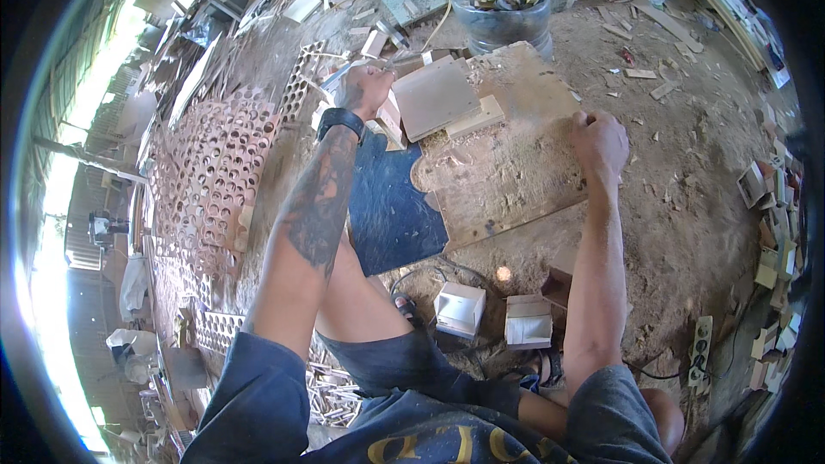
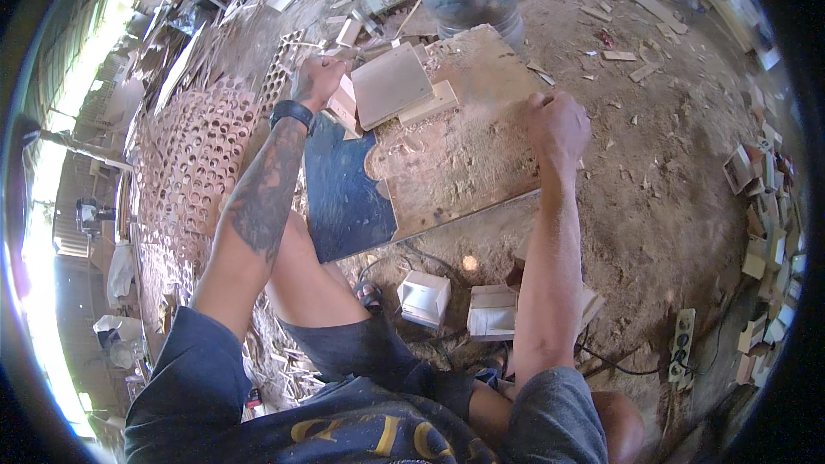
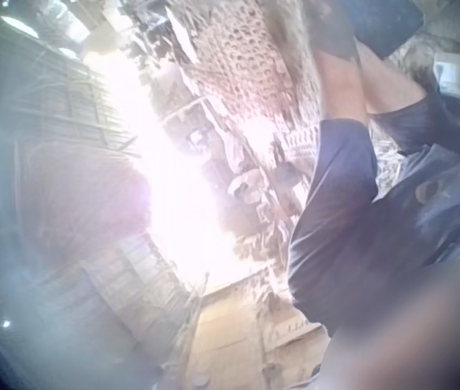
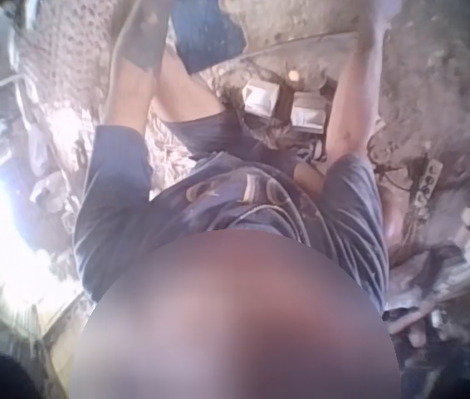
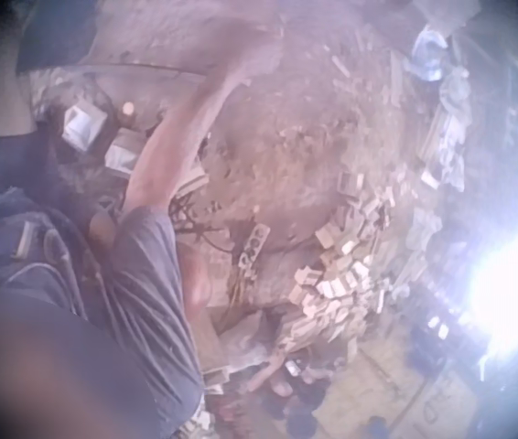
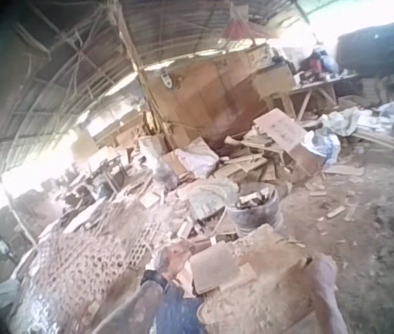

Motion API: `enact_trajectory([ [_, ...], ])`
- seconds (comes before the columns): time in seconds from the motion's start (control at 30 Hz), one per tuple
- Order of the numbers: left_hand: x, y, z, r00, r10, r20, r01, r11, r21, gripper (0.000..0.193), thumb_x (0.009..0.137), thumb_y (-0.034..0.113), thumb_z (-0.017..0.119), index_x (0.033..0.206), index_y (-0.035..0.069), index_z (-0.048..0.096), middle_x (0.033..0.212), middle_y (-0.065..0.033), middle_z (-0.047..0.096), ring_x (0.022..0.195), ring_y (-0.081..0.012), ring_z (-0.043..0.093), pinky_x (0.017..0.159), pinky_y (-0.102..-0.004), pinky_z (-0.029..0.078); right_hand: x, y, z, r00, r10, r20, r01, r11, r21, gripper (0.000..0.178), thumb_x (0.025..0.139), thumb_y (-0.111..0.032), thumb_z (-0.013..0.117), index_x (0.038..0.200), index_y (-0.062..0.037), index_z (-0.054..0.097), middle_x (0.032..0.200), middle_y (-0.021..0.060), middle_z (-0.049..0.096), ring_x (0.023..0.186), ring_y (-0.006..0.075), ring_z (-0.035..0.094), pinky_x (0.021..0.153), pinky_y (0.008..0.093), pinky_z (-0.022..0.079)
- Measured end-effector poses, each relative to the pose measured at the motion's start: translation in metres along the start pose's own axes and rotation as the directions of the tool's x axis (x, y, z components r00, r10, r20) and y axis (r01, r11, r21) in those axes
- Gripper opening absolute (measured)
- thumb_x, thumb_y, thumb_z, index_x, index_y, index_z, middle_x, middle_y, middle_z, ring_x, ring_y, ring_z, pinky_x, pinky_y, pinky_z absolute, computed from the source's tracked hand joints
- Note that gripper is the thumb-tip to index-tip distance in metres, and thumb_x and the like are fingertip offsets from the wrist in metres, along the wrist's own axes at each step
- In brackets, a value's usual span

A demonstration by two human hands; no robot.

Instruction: The person sits on the floor in a cluttered workshop and sands small wooden blocks by hand using a sanding block. They repeatedly pick up pieces, rub their surfaces, and place them back down, occasionally turning them over to sand different sides.

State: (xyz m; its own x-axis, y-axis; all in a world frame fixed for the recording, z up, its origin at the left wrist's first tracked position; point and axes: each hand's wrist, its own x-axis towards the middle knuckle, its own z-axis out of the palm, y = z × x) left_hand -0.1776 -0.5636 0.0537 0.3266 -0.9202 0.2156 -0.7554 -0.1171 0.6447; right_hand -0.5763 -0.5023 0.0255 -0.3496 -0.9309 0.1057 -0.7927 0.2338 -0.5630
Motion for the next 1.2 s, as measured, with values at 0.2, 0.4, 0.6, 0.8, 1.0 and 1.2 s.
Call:
enact_trajectory([
  [0.2,0.002,0.012,-0.006,0.999,-0.047,0.005,0.046,0.991,0.127,0.037,0.07,0.035,0.071,0.059,0.001,0.059,0.054,-0.0049,0.055,0.054,-0.0143,0.05,0.052,-0.0382,0.041,-0.002,-0.003,-0.007,1.0,-0.014,0.028,0.014,1.0,-0.003,0.036,0.086,-0.033,0.055,0.095,-0.0033,0.074,0.099,0.0209,0.071,0.095,0.0382,0.067,0.088,0.0469,0.051],
  [0.4,0.009,0.013,-0.006,0.999,-0.05,-0.006,0.05,0.995,0.086,0.036,0.071,0.031,0.073,0.059,0.001,0.06,0.057,-0.0049,0.058,0.056,-0.0147,0.053,0.054,-0.0367,0.043,0.001,0.001,-0.002,0.999,-0.026,0.018,0.026,1.0,0.006,0.036,0.086,-0.033,0.055,0.093,-0.0035,0.074,0.096,0.0218,0.071,0.093,0.0388,0.068,0.087,0.0476,0.051],
  [0.6,0.02,0.007,-0.004,0.998,-0.056,0.021,0.055,0.997,0.056,0.038,0.071,0.035,0.078,0.062,0.0,0.064,0.059,-0.007,0.062,0.057,-0.0181,0.057,0.057,-0.0376,0.047,0.002,0.003,-0.002,0.999,-0.013,0.039,0.013,1.0,0.0,0.037,0.086,-0.034,0.055,0.094,-0.0039,0.075,0.096,0.0217,0.071,0.093,0.0387,0.068,0.087,0.0466,0.051],
  [0.8,0.022,0.009,-0.005,0.999,-0.038,-0.012,0.039,0.993,0.115,0.037,0.072,0.035,0.077,0.061,0.001,0.065,0.059,-0.0082,0.063,0.056,-0.0192,0.058,0.057,-0.0373,0.047,0.0,0.001,-0.003,1.0,-0.015,0.012,0.015,1.0,0.02,0.038,0.086,-0.034,0.055,0.094,-0.0035,0.075,0.096,0.0215,0.071,0.092,0.0379,0.068,0.087,0.0459,0.051],
  [1.0,0.034,-0.003,0.0,0.996,-0.09,0.004,0.088,0.986,0.139,0.037,0.074,0.034,0.075,0.069,-0.002,0.069,0.066,-0.0117,0.067,0.063,-0.022,0.065,0.065,-0.0376,0.052,0.0,0.005,-0.001,0.999,-0.037,-0.017,0.037,0.999,0.004,0.036,0.085,-0.033,0.056,0.094,-0.0038,0.075,0.096,0.0219,0.071,0.092,0.0384,0.067,0.088,0.046,0.05],
  [1.2,0.072,-0.023,0.006,0.981,-0.108,-0.159,0.114,0.993,0.03,0.041,0.077,0.035,0.069,0.087,-0.005,0.073,0.082,-0.0208,0.072,0.077,-0.0303,0.071,0.073,-0.0394,0.053,0.002,0.003,0.002,0.999,-0.032,-0.006,0.032,0.999,0.012,0.034,0.086,-0.032,0.056,0.091,-0.0034,0.073,0.092,0.0218,0.071,0.09,0.0392,0.067,0.086,0.0476,0.051],
])
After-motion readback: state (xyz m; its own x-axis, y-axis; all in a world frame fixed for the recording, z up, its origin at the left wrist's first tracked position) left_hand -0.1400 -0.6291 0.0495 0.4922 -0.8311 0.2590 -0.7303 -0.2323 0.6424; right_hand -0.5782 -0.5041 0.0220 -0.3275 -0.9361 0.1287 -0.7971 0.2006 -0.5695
